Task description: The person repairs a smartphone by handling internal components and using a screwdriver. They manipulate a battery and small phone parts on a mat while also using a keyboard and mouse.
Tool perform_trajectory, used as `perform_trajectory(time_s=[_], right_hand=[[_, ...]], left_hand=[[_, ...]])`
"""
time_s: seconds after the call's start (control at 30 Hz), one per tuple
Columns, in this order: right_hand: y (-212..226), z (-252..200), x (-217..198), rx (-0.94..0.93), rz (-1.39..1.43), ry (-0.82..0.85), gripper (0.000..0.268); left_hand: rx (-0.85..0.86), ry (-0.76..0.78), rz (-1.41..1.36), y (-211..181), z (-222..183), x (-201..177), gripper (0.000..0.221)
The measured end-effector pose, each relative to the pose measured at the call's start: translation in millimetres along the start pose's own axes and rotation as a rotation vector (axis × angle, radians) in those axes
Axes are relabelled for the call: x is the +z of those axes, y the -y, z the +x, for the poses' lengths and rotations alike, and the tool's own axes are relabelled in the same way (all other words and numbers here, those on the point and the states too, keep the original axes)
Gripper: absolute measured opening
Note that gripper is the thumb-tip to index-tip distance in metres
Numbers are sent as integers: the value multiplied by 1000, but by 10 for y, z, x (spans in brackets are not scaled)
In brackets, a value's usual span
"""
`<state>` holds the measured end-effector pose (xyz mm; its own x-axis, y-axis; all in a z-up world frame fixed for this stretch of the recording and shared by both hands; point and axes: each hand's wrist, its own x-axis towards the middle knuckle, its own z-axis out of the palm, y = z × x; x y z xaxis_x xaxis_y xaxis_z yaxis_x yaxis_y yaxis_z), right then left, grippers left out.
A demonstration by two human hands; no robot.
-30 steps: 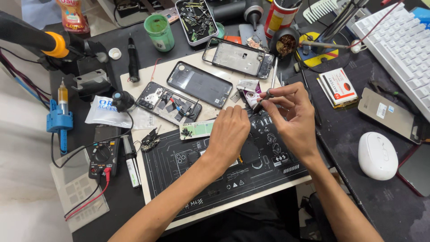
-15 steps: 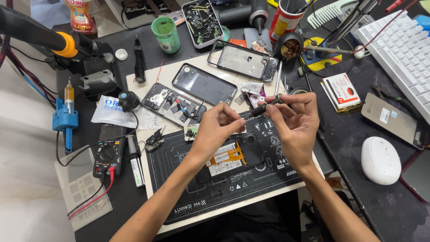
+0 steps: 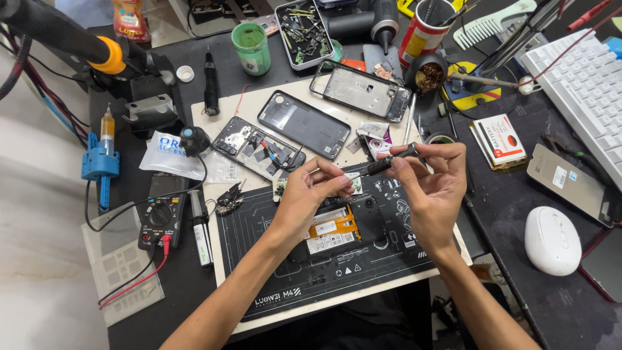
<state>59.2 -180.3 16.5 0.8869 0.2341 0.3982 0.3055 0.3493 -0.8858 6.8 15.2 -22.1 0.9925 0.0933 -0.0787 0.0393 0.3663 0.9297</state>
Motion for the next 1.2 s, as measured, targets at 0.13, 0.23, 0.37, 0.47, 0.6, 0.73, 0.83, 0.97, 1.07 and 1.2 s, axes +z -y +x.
perform_trajectory(time_s=[0.13,0.23,0.37,0.47,0.6,0.73,0.83,0.97,1.07,1.2], right_hand=[[15,-30,45,-7,5,-6,29],[16,-50,70,-15,-10,24,29],[9,-66,93,-10,12,21,28],[-16,-81,107,-19,6,35,29],[-80,-125,159,-48,-41,-20,32],[-93,-185,226,-58,-33,-33,33],[-58,-261,286,-50,2,99,34],[-86,-336,456,-72,7,337,30],[-141,-372,579,-106,-71,454,31],[-213,-412,652,-107,-115,519,31]], left_hand=[[-3,3,-27,-23,-40,-27,12],[2,4,-3,-33,-77,-41,12],[-6,-2,-33,-48,-108,-63,12],[18,7,-35,-67,-139,-93,12],[13,-2,-28,-96,-198,-108,13],[20,38,-55,-137,-302,-144,13],[44,1,27,-184,-463,-225,14],[136,-79,168,-324,-627,-372,24],[198,-192,455,-424,-809,-449,21],[309,-154,929,-469,-984,-512,17]])
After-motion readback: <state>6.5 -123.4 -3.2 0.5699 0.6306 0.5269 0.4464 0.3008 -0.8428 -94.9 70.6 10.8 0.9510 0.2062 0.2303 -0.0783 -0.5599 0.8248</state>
